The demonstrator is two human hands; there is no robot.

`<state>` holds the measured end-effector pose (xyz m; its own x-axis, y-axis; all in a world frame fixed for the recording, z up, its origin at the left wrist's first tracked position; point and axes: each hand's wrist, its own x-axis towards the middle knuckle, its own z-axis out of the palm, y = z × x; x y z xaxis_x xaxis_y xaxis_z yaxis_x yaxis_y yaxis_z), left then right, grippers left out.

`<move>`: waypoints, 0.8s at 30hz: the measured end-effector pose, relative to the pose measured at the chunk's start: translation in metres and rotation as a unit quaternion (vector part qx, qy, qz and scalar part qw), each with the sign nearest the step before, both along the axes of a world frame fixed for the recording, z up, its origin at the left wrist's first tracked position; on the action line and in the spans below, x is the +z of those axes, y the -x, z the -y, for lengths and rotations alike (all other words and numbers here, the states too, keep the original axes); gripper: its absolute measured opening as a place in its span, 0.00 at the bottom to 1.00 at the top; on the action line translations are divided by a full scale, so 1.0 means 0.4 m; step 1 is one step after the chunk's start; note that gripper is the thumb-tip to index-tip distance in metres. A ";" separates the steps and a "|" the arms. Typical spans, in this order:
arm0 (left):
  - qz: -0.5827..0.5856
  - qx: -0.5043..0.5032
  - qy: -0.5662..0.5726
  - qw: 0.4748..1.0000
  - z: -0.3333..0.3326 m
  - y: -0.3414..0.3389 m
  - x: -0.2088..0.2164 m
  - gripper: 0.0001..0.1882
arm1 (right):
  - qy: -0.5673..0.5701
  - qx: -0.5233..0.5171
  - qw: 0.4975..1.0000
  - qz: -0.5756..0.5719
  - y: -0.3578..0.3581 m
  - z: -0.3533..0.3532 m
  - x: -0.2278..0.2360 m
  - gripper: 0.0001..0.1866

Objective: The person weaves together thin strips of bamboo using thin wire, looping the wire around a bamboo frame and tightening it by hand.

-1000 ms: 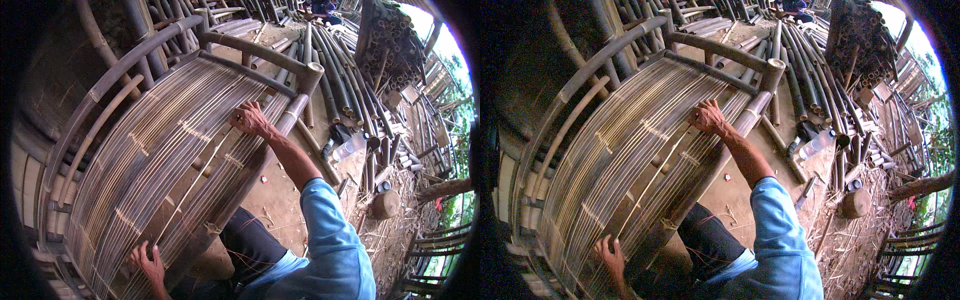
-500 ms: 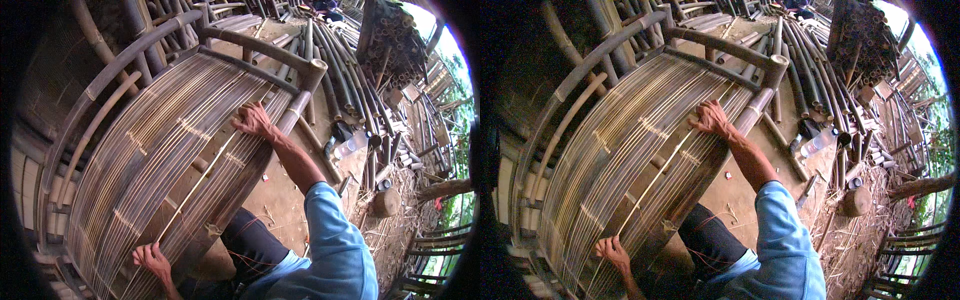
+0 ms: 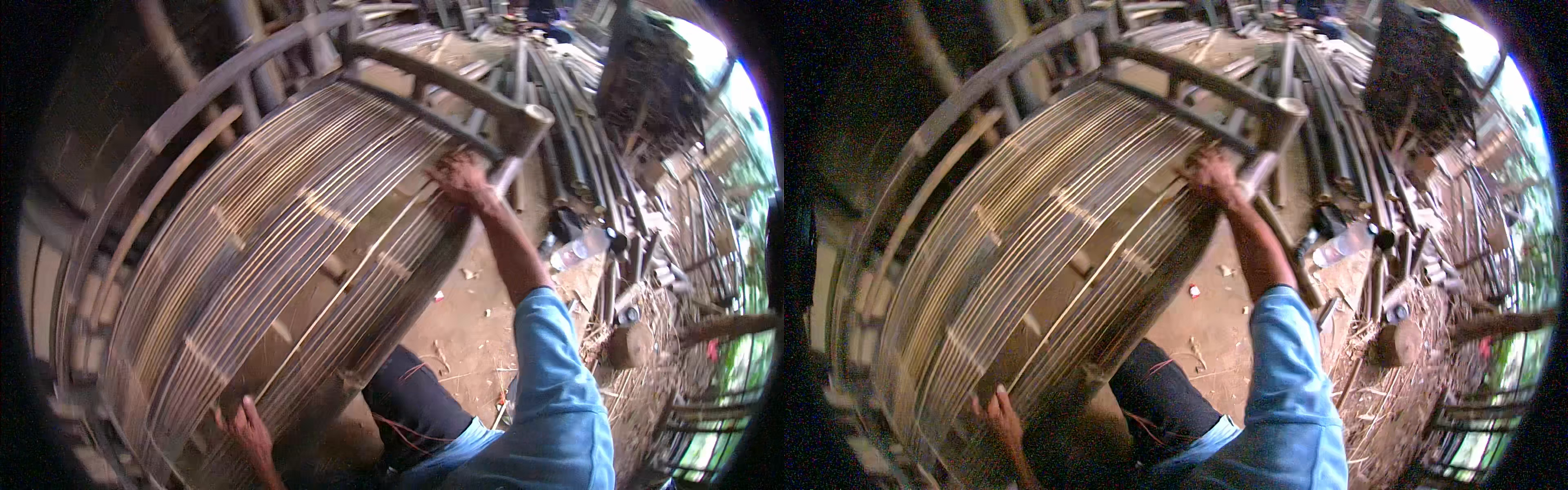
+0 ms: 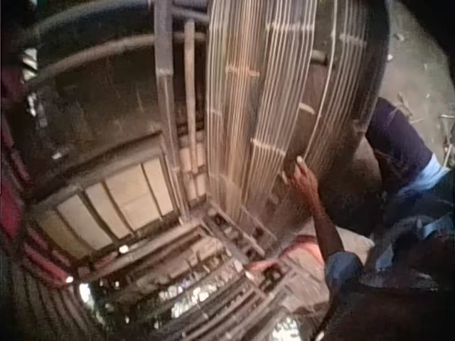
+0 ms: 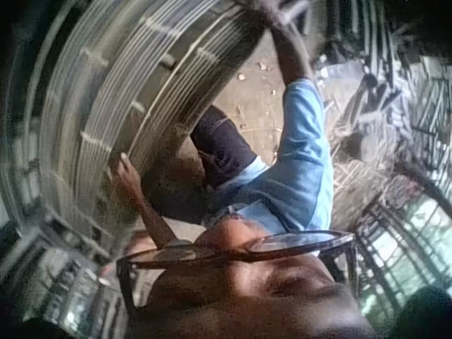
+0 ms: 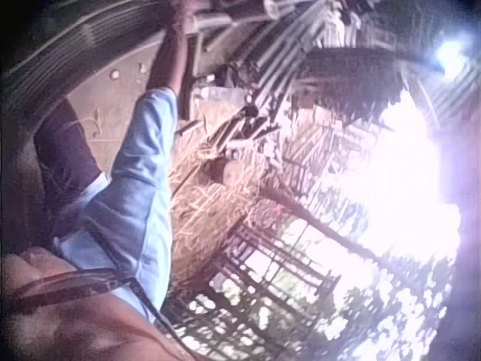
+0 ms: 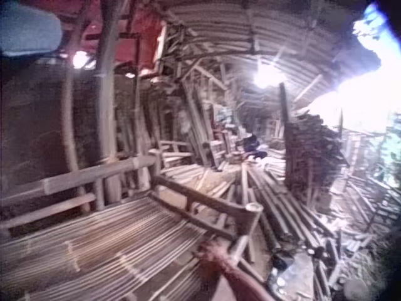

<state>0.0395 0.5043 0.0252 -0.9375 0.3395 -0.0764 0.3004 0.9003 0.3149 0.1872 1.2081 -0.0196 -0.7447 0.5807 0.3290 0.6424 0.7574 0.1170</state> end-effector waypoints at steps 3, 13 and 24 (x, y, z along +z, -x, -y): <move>-0.135 0.016 -0.071 0.988 0.088 -0.028 0.064 0.20 | 0.069 0.030 0.997 -0.028 0.110 0.082 -0.038 0.32; -0.277 0.229 -0.025 0.933 0.441 -0.161 -0.016 0.30 | 0.121 0.022 0.983 0.133 -0.010 0.033 -0.021 0.36; -0.240 0.164 0.053 0.955 0.394 -0.106 -0.004 0.28 | 0.169 0.137 0.976 0.011 0.046 0.111 0.112 0.34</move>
<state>0.0818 0.3468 0.0236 -0.9280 0.0363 0.3709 0.0843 0.9899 0.1139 0.1690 1.1639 0.0250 -0.8915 0.4323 0.1355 0.4112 0.8977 -0.1583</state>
